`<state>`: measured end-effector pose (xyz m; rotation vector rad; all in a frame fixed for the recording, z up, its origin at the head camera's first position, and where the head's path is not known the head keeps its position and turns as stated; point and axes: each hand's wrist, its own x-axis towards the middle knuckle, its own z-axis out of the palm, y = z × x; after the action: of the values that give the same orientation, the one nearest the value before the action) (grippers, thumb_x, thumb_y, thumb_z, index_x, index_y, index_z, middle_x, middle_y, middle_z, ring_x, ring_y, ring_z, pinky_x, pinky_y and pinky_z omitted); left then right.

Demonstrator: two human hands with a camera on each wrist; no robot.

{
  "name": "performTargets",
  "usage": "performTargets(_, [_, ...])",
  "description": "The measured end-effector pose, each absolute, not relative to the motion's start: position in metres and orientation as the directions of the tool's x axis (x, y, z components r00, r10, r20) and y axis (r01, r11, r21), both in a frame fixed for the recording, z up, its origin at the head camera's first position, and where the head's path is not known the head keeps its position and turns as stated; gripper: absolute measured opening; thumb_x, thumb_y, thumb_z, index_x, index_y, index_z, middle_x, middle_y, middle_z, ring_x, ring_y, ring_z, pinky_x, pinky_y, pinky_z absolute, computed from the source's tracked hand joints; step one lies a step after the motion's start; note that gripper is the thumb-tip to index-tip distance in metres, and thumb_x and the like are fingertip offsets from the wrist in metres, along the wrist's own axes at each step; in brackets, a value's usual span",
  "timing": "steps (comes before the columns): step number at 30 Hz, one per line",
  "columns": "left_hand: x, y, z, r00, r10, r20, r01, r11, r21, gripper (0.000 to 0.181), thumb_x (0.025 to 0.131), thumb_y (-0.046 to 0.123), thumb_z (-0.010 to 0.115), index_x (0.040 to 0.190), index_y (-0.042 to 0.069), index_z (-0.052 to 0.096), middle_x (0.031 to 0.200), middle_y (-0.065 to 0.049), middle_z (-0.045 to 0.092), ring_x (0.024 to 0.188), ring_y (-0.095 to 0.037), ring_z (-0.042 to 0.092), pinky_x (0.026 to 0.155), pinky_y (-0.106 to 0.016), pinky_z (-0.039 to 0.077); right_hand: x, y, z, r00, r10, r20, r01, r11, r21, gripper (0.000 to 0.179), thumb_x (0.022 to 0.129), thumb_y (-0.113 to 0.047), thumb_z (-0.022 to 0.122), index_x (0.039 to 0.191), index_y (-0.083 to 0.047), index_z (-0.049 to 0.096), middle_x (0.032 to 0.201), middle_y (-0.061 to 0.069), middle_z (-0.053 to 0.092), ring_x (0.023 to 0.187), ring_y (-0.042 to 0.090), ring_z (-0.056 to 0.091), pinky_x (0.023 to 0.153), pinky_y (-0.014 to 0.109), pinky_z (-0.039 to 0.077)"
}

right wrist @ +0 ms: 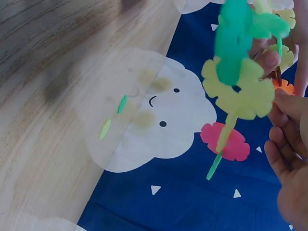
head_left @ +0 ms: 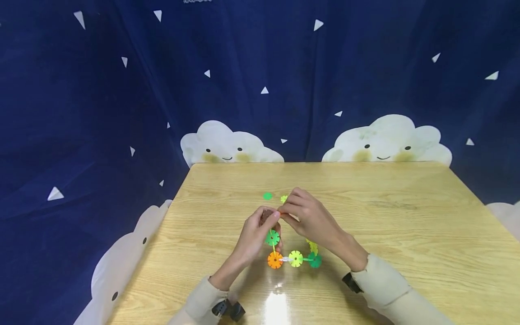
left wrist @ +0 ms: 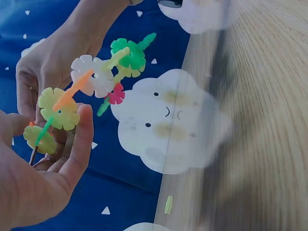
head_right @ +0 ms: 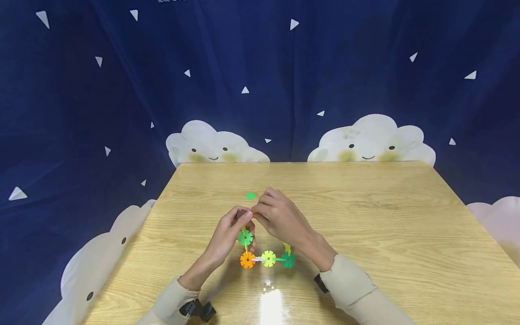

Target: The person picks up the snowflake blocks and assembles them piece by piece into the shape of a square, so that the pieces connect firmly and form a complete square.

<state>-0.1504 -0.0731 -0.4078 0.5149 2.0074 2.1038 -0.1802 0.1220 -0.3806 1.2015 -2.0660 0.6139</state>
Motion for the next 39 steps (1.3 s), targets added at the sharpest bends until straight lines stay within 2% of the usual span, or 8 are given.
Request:
performTargets(3, [-0.152,-0.075,-0.408,-0.923,0.363,0.131,0.119,-0.054,0.991,0.042,0.108,0.043,0.055,0.122,0.004,0.055,0.088,-0.016,0.060,0.055,-0.023,0.064,0.056,-0.033,0.059,-0.183,0.122,-0.379,-0.394,-0.559,0.729,-0.883,0.449,-0.134,0.018,0.078,0.001,0.089,0.090,-0.008,0.079,0.082,-0.004,0.067,0.083,0.014,0.053,0.071,0.025,0.048])
performTargets(6, [-0.152,-0.077,-0.407,-0.929,0.346,0.130,0.124,-0.041,0.991,0.043,0.109,0.042,0.053,0.123,0.001,0.053,0.088,-0.009,0.057,0.059,-0.023,0.064,0.058,-0.032,0.058,-0.187,0.126,-0.377,-0.467,-0.542,0.699,-0.874,0.401,-0.273,0.016,0.084,-0.001,0.084,0.098,-0.010,0.080,0.087,-0.006,0.071,0.089,0.014,0.057,0.075,0.028,0.049])
performTargets(12, [-0.152,-0.082,-0.409,-0.939,0.327,0.104,0.093,-0.049,0.994,0.036,0.110,0.038,0.052,0.120,0.003,0.051,0.088,-0.008,0.052,0.065,-0.028,0.062,0.058,-0.032,0.057,-0.207,0.145,-0.378,-0.723,-0.417,0.551,-0.691,0.428,-0.583,0.017,0.100,-0.011,0.070,0.114,-0.013,0.078,0.098,-0.003,0.073,0.090,0.013,0.061,0.078,0.034,0.052])
performTargets(17, [-0.152,-0.083,-0.407,-0.941,0.322,0.100,0.076,-0.085,0.993,0.031,0.109,0.035,0.053,0.118,0.005,0.051,0.087,-0.008,0.052,0.064,-0.027,0.060,0.056,-0.030,0.055,-0.237,0.153,-0.393,-0.866,-0.322,0.383,-0.500,0.527,-0.687,0.023,0.100,-0.004,0.066,0.123,-0.002,0.072,0.100,0.009,0.073,0.088,0.021,0.065,0.080,0.037,0.054])
performTargets(21, [-0.151,-0.082,-0.406,-0.943,0.317,0.101,0.075,-0.095,0.993,0.032,0.109,0.034,0.053,0.117,0.004,0.052,0.086,-0.007,0.053,0.063,-0.027,0.059,0.056,-0.029,0.054,-0.260,0.157,-0.416,-0.892,-0.338,0.299,-0.445,0.550,-0.706,0.026,0.098,0.002,0.065,0.124,0.004,0.067,0.102,0.016,0.071,0.094,0.030,0.066,0.083,0.040,0.054])
performTargets(27, [-0.149,-0.082,-0.408,-0.937,0.339,0.088,0.062,-0.086,0.994,0.034,0.109,0.035,0.051,0.118,0.002,0.053,0.084,-0.005,0.054,0.062,-0.025,0.058,0.056,-0.028,0.053,-0.282,0.165,-0.450,-0.914,-0.391,0.106,-0.325,0.554,-0.767,0.036,0.098,0.003,0.064,0.133,0.008,0.060,0.124,0.029,0.065,0.106,0.040,0.066,0.088,0.043,0.057])
performTargets(33, [-0.150,-0.082,-0.408,-0.936,0.341,0.089,0.067,-0.076,0.995,0.034,0.109,0.035,0.050,0.115,0.001,0.053,0.082,-0.006,0.053,0.060,-0.023,0.057,0.054,-0.029,0.052,-0.294,0.160,-0.463,-0.891,-0.451,0.051,-0.304,0.508,-0.806,0.046,0.094,0.005,0.068,0.138,0.009,0.056,0.140,0.028,0.057,0.135,0.049,0.052,0.113,0.056,0.043])
performTargets(39, [-0.147,-0.080,-0.407,-0.935,0.340,0.105,0.080,-0.087,0.993,0.034,0.109,0.035,0.050,0.115,0.002,0.054,0.082,-0.006,0.053,0.060,-0.023,0.056,0.054,-0.028,0.051,-0.298,0.155,-0.467,-0.892,-0.451,0.023,-0.294,0.541,-0.788,0.050,0.094,0.002,0.070,0.142,0.002,0.056,0.149,0.022,0.052,0.145,0.046,0.041,0.119,0.059,0.034])
